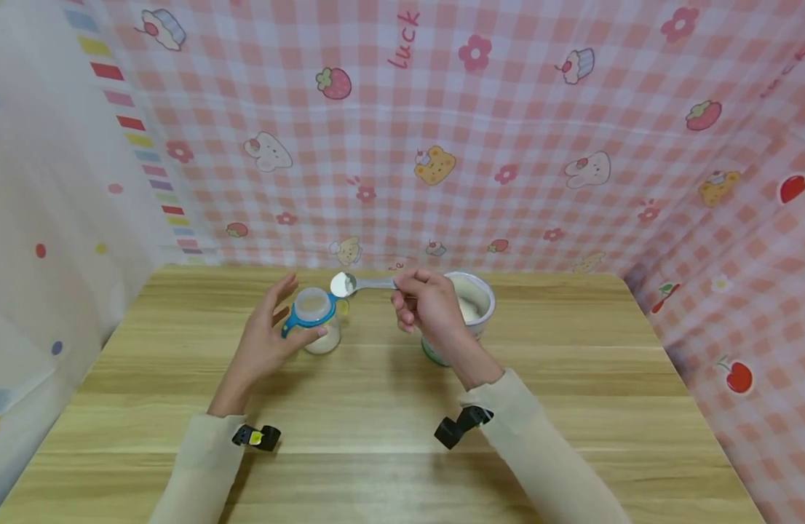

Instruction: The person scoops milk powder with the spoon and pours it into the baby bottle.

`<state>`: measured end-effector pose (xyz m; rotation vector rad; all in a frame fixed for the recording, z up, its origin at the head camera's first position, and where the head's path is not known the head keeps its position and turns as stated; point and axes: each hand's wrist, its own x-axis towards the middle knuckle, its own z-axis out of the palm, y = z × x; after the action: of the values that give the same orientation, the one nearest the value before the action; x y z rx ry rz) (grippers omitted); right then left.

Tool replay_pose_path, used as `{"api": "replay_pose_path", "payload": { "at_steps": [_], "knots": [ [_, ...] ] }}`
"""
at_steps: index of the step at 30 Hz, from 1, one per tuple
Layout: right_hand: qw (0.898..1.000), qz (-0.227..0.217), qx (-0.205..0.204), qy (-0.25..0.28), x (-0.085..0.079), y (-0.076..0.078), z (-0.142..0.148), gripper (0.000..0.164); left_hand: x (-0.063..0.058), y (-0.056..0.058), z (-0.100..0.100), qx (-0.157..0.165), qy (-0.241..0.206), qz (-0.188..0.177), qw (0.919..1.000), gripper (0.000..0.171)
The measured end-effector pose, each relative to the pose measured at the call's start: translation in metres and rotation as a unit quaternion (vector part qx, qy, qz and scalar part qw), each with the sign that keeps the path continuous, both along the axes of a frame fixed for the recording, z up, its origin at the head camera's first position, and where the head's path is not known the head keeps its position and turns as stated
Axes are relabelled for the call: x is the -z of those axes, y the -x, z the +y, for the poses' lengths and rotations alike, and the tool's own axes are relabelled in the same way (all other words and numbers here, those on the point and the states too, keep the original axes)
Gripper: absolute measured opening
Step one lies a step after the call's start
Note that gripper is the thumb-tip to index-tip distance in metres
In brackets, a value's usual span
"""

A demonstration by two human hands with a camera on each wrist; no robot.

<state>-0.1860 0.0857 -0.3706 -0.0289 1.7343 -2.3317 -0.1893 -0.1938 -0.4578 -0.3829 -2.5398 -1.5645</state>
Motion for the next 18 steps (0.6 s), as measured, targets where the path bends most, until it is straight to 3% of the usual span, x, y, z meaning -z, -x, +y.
{"api": "replay_pose_path", "payload": {
  "at_steps": [18],
  "knots": [
    [0.999, 0.000, 0.010, -0.040, 0.018, 0.015, -0.040, 0.013, 0.021, 0.003, -0.008, 0.018, -0.028, -0.081, 0.9962, 0.088]
  ]
}}
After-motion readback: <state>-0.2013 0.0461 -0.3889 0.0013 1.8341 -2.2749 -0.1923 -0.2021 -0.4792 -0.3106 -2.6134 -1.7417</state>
